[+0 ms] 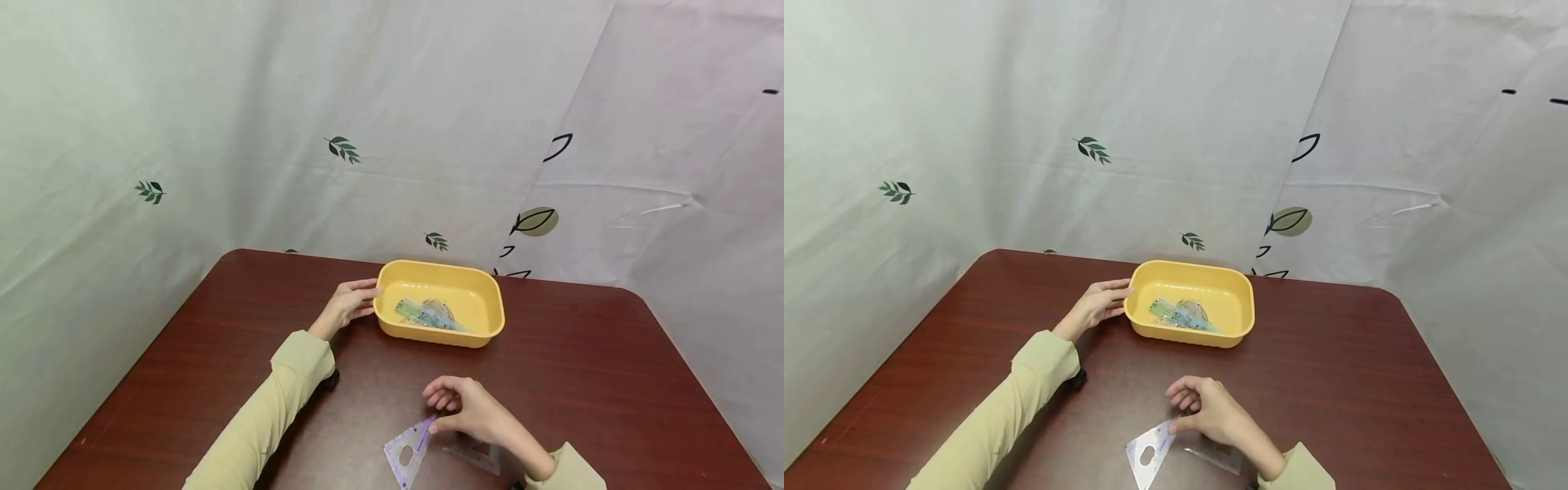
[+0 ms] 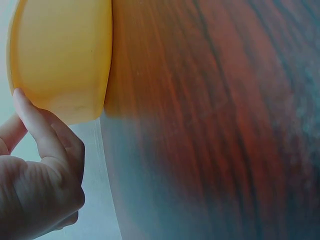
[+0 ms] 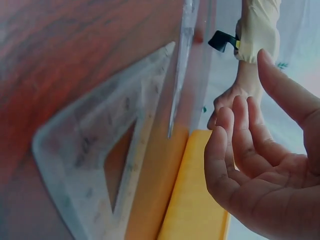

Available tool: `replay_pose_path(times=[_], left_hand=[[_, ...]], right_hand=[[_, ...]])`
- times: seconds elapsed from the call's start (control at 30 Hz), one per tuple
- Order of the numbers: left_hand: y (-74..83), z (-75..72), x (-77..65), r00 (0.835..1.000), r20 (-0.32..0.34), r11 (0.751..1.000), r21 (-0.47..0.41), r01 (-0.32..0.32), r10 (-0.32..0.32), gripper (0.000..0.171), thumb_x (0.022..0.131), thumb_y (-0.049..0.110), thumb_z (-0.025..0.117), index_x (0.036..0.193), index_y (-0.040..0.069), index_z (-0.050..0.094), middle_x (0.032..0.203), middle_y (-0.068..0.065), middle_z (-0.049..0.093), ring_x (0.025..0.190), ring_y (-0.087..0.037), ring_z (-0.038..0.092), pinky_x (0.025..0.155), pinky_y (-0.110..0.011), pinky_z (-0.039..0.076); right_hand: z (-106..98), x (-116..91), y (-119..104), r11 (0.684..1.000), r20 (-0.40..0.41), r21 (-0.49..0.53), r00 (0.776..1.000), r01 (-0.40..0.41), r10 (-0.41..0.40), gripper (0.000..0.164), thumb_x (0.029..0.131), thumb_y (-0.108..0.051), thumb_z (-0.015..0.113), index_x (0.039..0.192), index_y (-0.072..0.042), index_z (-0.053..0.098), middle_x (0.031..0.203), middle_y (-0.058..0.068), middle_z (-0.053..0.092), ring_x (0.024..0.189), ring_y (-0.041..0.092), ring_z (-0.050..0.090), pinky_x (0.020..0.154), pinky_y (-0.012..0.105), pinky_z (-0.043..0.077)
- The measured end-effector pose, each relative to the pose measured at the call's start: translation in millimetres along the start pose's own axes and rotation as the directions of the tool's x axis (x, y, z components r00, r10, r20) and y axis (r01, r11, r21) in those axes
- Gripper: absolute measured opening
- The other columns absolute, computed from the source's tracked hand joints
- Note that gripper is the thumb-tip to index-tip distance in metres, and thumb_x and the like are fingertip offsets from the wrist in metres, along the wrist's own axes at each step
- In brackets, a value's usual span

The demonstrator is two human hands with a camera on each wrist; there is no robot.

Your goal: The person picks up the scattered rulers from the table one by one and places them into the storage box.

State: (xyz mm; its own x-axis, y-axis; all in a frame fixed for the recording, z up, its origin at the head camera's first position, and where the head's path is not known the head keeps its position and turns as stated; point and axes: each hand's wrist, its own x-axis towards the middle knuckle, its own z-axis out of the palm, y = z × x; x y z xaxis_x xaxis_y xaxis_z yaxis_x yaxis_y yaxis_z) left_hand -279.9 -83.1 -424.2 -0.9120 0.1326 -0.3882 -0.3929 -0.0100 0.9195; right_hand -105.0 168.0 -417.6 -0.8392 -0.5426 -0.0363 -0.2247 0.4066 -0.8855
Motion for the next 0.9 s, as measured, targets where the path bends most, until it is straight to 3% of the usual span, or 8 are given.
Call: replay_pose_path(times=[0.23, 0.43, 0.67, 0.9], left_hand=[[-0.7, 0.3, 1.6, 1.0, -0.003, 1.0, -0.018, 0.019, -0.019, 0.046, 0.09, 0.018, 0.069, 0.135, 0.014, 0.057, 0.083, 0.002, 0.068, 0.06, -0.006, 0.064, 0.057, -0.017, 0.056], [-1.8, -0.6, 2.2, 1.0, 0.0, 1.0, -0.023, 0.014, -0.014, 0.047, 0.09, 0.017, 0.069, 0.135, 0.013, 0.056, 0.085, 0.002, 0.069, 0.06, -0.006, 0.064, 0.057, -0.017, 0.056], [-3.2, -0.7, 2.1, 1.0, 0.003, 1.0, -0.023, 0.013, -0.013, 0.047, 0.09, 0.018, 0.069, 0.135, 0.014, 0.056, 0.085, 0.001, 0.069, 0.061, -0.006, 0.064, 0.057, -0.016, 0.056], [-2.2, -1.0, 2.5, 1.0, 0.0, 0.999, -0.034, 0.009, -0.009, 0.048, 0.089, 0.017, 0.07, 0.135, 0.013, 0.056, 0.089, 0.0, 0.07, 0.062, -0.007, 0.065, 0.058, -0.017, 0.057]], right_hand=[[8, 2, 1, 0.999, 0.054, -0.016, 0.998, 0.041, -0.041, 0.04, 0.071, -0.013, 0.085, 0.103, 0.001, 0.065, 0.093, 0.012, 0.069, 0.079, 0.004, 0.06, 0.069, 0.021, 0.054], [17, 6, -1, 0.992, 0.112, -0.121, 0.993, 0.045, -0.031, 0.037, 0.068, -0.016, 0.087, 0.099, -0.009, 0.069, 0.092, 0.001, 0.07, 0.081, 0.0, 0.059, 0.071, 0.017, 0.051], [27, 9, -4, 0.929, 0.162, -0.33, 0.979, 0.169, -0.121, 0.038, 0.064, -0.02, 0.09, 0.097, -0.014, 0.071, 0.093, -0.009, 0.07, 0.084, -0.003, 0.055, 0.075, 0.014, 0.048], [33, 8, -10, 0.905, 0.182, -0.407, 0.982, 0.126, -0.055, 0.042, 0.061, -0.023, 0.09, 0.098, -0.023, 0.071, 0.097, -0.018, 0.065, 0.088, -0.003, 0.048, 0.075, 0.014, 0.044]])
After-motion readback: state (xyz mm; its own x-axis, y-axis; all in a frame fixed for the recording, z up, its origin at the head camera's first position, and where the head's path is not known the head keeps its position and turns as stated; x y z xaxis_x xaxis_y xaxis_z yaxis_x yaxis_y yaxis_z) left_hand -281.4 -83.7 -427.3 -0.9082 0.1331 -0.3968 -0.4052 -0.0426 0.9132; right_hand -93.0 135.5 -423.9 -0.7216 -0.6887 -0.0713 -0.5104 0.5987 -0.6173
